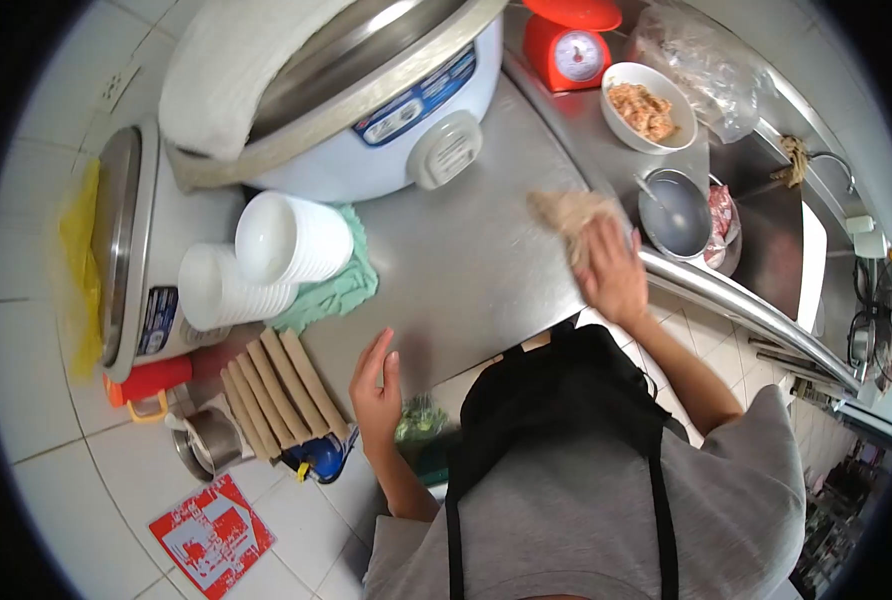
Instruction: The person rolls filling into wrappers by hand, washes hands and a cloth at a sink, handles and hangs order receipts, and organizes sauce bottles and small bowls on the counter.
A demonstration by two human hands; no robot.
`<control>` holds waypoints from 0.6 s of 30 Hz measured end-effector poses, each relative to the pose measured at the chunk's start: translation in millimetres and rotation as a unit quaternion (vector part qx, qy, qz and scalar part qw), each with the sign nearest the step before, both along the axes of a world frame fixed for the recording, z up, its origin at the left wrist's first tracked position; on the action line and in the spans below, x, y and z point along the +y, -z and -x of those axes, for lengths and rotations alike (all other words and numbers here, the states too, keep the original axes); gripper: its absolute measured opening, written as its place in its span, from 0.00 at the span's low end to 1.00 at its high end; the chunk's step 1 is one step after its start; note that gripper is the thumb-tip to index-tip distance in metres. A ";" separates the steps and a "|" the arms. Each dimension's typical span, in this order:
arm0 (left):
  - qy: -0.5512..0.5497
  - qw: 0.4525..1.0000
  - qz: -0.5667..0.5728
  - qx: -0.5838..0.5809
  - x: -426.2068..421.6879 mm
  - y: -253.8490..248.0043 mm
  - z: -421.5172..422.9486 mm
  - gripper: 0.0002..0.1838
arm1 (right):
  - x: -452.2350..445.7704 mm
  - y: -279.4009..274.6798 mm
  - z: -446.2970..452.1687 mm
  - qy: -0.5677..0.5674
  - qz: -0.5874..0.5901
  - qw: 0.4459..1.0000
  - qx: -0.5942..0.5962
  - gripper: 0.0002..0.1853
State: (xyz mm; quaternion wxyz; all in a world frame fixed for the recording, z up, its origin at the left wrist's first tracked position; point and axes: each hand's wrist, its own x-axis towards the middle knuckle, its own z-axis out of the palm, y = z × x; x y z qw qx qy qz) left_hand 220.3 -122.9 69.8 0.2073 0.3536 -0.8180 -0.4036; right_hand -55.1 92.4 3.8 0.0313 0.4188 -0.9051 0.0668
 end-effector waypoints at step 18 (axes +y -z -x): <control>-0.144 0.983 0.115 0.004 18.4 -20.0 -80.5 0.13 | -198.5 37.3 -189.0 -0.468 0.170 0.862 -0.101 0.22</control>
